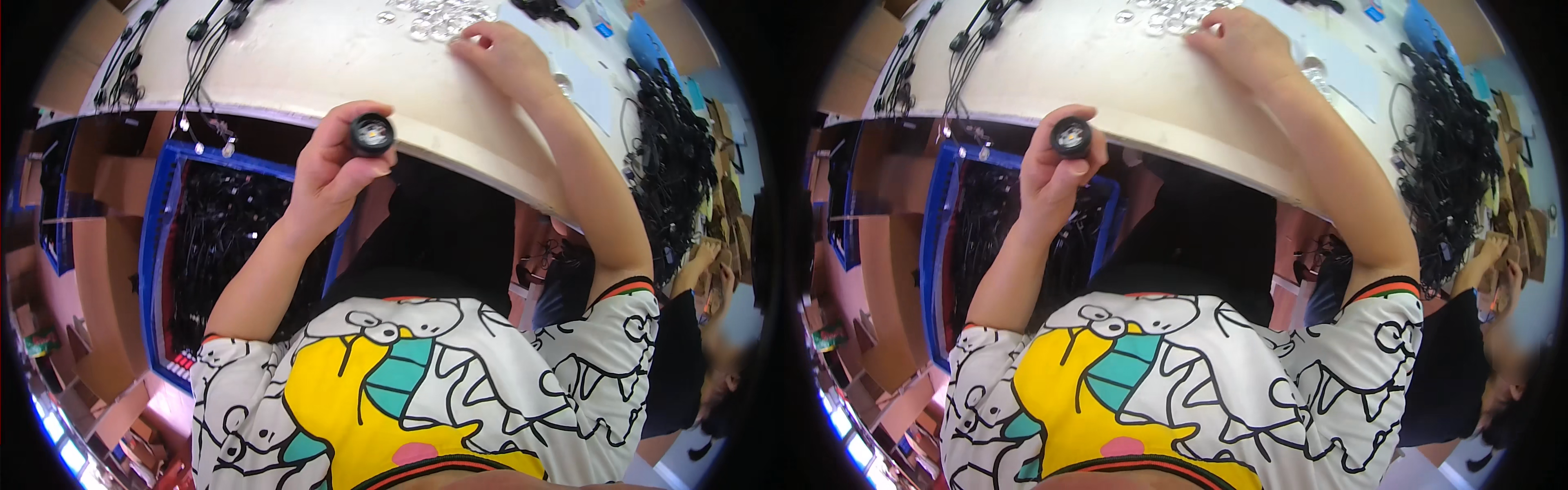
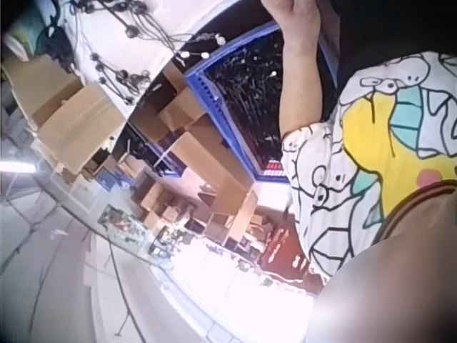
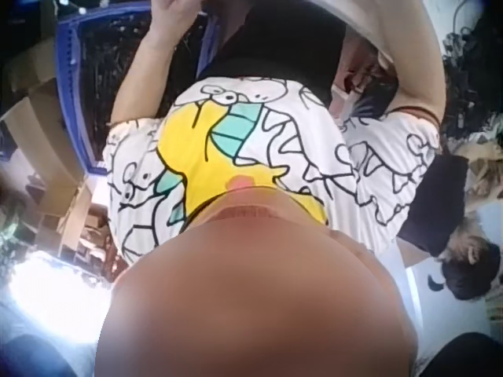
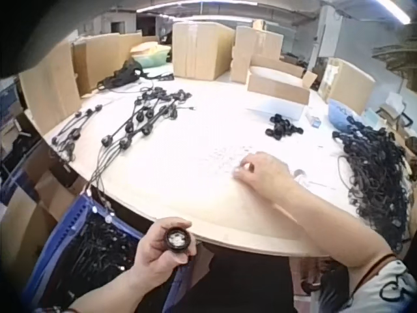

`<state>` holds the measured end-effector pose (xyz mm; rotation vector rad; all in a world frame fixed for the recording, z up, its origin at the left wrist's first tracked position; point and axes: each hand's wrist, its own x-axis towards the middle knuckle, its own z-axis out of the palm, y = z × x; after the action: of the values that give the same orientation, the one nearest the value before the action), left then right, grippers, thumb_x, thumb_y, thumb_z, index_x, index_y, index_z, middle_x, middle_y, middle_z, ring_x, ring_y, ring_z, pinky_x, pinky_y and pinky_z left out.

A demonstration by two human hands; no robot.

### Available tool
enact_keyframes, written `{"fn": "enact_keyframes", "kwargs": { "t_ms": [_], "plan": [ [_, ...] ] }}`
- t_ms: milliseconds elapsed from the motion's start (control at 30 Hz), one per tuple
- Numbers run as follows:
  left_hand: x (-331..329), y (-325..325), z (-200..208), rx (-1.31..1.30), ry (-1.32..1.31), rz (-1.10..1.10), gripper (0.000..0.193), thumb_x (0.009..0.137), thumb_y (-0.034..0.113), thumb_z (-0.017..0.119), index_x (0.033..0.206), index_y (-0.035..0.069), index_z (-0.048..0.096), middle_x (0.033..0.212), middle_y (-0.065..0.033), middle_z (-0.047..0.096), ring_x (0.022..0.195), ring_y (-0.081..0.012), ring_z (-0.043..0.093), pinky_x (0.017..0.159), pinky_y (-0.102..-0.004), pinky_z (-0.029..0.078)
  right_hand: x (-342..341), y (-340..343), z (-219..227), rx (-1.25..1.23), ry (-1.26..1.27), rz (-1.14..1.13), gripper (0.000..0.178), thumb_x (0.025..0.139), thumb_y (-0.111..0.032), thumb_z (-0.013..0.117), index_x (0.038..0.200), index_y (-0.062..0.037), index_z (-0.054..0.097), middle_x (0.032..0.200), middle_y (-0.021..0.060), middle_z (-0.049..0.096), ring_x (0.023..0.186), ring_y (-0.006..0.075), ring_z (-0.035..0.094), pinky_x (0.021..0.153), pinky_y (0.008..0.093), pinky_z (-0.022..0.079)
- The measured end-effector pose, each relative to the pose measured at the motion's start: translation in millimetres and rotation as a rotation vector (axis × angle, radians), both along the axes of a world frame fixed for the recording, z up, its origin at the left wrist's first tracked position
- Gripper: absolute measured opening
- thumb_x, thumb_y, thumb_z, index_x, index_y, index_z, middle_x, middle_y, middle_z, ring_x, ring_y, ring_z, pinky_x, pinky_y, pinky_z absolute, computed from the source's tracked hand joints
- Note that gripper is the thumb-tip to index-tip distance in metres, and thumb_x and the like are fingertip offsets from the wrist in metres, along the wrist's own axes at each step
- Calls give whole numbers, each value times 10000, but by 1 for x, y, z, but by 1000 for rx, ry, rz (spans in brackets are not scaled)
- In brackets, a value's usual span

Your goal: Assembling small LED lighting components by gluing electronic parts into plastic housings and attaching lenses.

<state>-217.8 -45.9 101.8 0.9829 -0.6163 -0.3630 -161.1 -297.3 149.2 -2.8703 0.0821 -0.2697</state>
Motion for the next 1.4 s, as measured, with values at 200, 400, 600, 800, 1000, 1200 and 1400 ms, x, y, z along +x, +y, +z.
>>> {"fn": "enact_keyframes", "kwargs": {
  "t_ms": [200, 400, 600, 800, 1000, 1200, 1400],
  "plan": [
    [2, -3, -13, 56, -27, 1, 272, 803, 84, 547, 1062, 5, 517, 746, -10, 537, 622, -48, 465, 569, -170, 402, -6, 2, 4, 183, 26, 52, 241, 761, -279, 624, 917, -99, 661, 784, 13, 607, 705, 105, 551, 629, 227, 423],
    [-2, -8, -21, 229, 17, 23, 597, 702, 533, 618, 976, 4, 572, 626, 13, 479, 548, -52, 403, 506, -179, 291, -68, 51, 41, 484, 34, 660, 218, 730, -96, 667, 946, -63, 656, 792, 12, 593, 700, 90, 537, 596, 197, 409],
    [-7, -20, -20, 125, 52, -77, 157, 757, 75, 612, 899, 13, 591, 685, 17, 545, 596, -42, 477, 566, -167, 400, -85, 54, 37, 536, 66, 599, 168, 714, -112, 675, 880, -86, 677, 760, 28, 615, 676, 93, 559, 563, 206, 416],
    [-11, -22, -7, 372, -90, 24, 352, 732, 350, 644, 809, 16, 565, 597, 15, 505, 545, -62, 458, 499, -195, 356, -94, 54, 44, 517, 87, 619, 279, 690, -158, 698, 954, -81, 652, 826, 53, 620, 680, 122, 565, 565, 229, 435],
    [-7, -24, -12, 245, 62, -59, 237, 644, 62, 584, 861, -33, 572, 577, 3, 502, 492, -59, 465, 461, -183, 391, -46, -38, 42, 372, 71, 213, 319, 771, -172, 632, 1070, -68, 596, 896, 43, 627, 717, 92, 537, 636, 217, 432],
    [-14, -27, -11, 163, 194, -139, 511, 588, 344, 758, 882, -31, 573, 590, -10, 519, 519, -89, 478, 490, -209, 386, 22, -220, 15, 91, -90, -324, 344, 786, -200, 588, 1102, -63, 570, 1026, 100, 608, 938, 187, 562, 816, 290, 426],
    [-7, -22, -14, 181, 231, -142, 537, 569, 377, 746, 880, -30, 584, 590, 2, 526, 513, -81, 477, 509, -212, 384, 80, -248, -15, -63, -152, -364, 378, 770, -247, 587, 1121, -111, 560, 1035, 131, 594, 959, 271, 556, 827, 322, 423]
  ]
}}
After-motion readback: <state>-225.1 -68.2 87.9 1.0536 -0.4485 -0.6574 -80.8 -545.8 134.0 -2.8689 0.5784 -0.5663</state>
